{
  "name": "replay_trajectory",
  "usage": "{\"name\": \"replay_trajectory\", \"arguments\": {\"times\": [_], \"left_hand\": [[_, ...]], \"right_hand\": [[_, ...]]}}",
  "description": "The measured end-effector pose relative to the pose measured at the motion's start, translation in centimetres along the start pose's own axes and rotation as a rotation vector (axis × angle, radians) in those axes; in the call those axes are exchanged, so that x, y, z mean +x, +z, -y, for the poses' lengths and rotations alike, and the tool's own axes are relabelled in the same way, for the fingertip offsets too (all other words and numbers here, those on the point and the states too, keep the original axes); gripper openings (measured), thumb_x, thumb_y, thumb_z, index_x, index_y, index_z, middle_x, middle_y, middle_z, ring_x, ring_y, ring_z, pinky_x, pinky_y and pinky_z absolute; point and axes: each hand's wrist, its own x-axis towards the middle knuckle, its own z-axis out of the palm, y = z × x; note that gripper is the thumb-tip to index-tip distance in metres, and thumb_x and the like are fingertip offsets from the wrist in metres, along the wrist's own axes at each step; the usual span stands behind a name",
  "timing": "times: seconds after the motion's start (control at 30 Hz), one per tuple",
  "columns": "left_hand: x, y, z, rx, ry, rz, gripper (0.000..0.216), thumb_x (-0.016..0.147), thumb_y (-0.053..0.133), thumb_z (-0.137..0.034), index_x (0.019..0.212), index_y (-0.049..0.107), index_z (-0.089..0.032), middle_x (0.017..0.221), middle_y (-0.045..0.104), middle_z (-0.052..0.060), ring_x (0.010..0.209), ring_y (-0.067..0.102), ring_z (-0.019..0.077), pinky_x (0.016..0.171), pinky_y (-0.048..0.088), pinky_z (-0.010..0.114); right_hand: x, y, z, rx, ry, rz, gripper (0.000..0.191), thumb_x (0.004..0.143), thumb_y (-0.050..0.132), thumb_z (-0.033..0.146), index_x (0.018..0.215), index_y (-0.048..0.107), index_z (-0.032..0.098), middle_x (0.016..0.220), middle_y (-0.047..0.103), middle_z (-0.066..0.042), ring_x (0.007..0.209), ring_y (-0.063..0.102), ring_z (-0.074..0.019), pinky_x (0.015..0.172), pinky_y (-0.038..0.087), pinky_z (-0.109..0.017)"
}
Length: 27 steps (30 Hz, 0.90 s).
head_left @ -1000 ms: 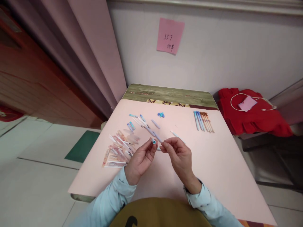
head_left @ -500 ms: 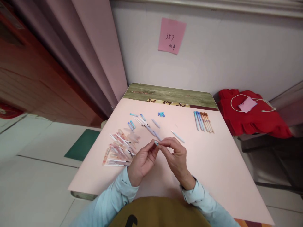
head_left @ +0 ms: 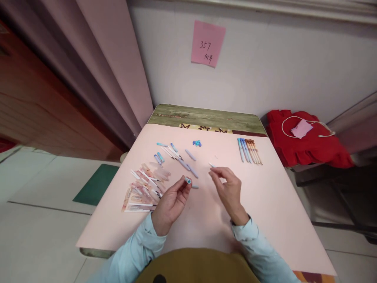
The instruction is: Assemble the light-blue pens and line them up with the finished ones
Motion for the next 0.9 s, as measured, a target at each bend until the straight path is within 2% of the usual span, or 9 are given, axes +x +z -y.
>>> {"name": "replay_trajectory", "arguments": {"times": [0.13, 0.2, 0.27, 0.33, 0.4, 0.5, 0.6, 0.7, 0.9], "left_hand": [[0.3, 0.1, -1.0, -0.023, 0.068, -0.023, 0.014, 0.089, 0.053, -0.001, 0.079, 0.060, -0.007, 0.075, 0.066, 0.008, 0.068, 0.068, 0.0121, 0.061, 0.060, 0.018], [0.5, 0.2, -1.2, -0.022, 0.086, -0.025, 0.014, 0.089, 0.052, -0.002, 0.079, 0.060, -0.008, 0.075, 0.066, 0.008, 0.067, 0.067, 0.0117, 0.059, 0.060, 0.018], [0.7, 0.2, -1.3, -0.019, 0.092, -0.025, 0.015, 0.089, 0.052, -0.002, 0.078, 0.059, -0.008, 0.074, 0.066, 0.008, 0.067, 0.067, 0.0114, 0.059, 0.059, 0.017], [1.0, 0.3, -1.3, -0.019, 0.088, -0.021, 0.016, 0.089, 0.052, -0.002, 0.077, 0.059, -0.008, 0.073, 0.066, 0.007, 0.066, 0.067, 0.0112, 0.059, 0.059, 0.017], [1.3, 0.5, -1.1, -0.018, 0.080, -0.011, 0.016, 0.089, 0.053, -0.002, 0.076, 0.060, -0.008, 0.072, 0.066, 0.007, 0.066, 0.067, 0.0111, 0.059, 0.059, 0.017], [1.6, 0.8, -0.7, -0.012, 0.074, 0.004, 0.016, 0.089, 0.053, -0.002, 0.076, 0.061, -0.009, 0.072, 0.067, 0.007, 0.065, 0.067, 0.0106, 0.060, 0.059, 0.017], [1.9, 1.2, -0.1, 0.004, 0.082, 0.018, 0.015, 0.088, 0.055, -0.002, 0.076, 0.063, -0.008, 0.072, 0.068, 0.006, 0.063, 0.066, 0.0095, 0.060, 0.059, 0.017], [2.0, 1.2, 0.3, 0.031, 0.102, 0.042, 0.014, 0.086, 0.058, -0.003, 0.076, 0.064, -0.008, 0.071, 0.068, 0.005, 0.061, 0.065, 0.0091, 0.059, 0.058, 0.017], [2.1, 0.5, 0.7, 0.098, 0.211, 0.111, 0.007, 0.081, 0.065, -0.007, 0.074, 0.066, -0.010, 0.074, 0.069, 0.005, 0.067, 0.066, 0.0109, 0.064, 0.057, 0.020]], "right_hand": [[0.7, -0.2, -5.3, -0.441, 0.106, 0.081, 0.022, 0.085, 0.061, 0.034, 0.099, 0.071, 0.021, 0.097, 0.070, -0.008, 0.091, 0.062, -0.0233, 0.075, 0.047, -0.034], [0.7, 0.1, -6.8, -0.534, 0.107, 0.095, 0.022, 0.086, 0.059, 0.033, 0.098, 0.071, 0.020, 0.098, 0.069, -0.009, 0.094, 0.060, -0.0242, 0.078, 0.045, -0.034], [0.6, 0.3, -7.0, -0.537, 0.095, 0.095, 0.020, 0.087, 0.056, 0.031, 0.094, 0.072, 0.019, 0.095, 0.070, -0.009, 0.094, 0.060, -0.0236, 0.079, 0.044, -0.033], [0.5, 0.1, -5.8, -0.466, 0.103, 0.089, 0.019, 0.088, 0.055, 0.030, 0.092, 0.071, 0.020, 0.092, 0.071, -0.006, 0.088, 0.062, -0.0215, 0.075, 0.045, -0.031], [0.3, -0.8, -3.4, -0.350, 0.101, 0.082, 0.019, 0.089, 0.057, 0.032, 0.095, 0.070, 0.022, 0.088, 0.072, -0.003, 0.078, 0.064, -0.0183, 0.068, 0.046, -0.028], [-0.3, -2.4, 0.9, -0.169, -0.025, 0.092, 0.018, 0.089, 0.059, 0.033, 0.099, 0.070, 0.024, 0.090, 0.072, -0.001, 0.071, 0.065, -0.0145, 0.061, 0.047, -0.024], [-1.2, -3.2, 4.0, -0.097, -0.155, 0.103, 0.016, 0.089, 0.059, 0.026, 0.102, 0.069, 0.023, 0.089, 0.072, -0.002, 0.077, 0.066, -0.0144, 0.069, 0.050, -0.024], [-1.9, -3.0, 4.6, -0.143, -0.210, 0.087, 0.015, 0.089, 0.058, 0.022, 0.100, 0.068, 0.022, 0.084, 0.072, -0.002, 0.077, 0.067, -0.0151, 0.069, 0.050, -0.026], [-2.3, -2.3, 3.7, -0.222, -0.237, 0.075, 0.015, 0.090, 0.057, 0.023, 0.099, 0.069, 0.023, 0.083, 0.072, -0.002, 0.076, 0.067, -0.0150, 0.066, 0.048, -0.025]]}}
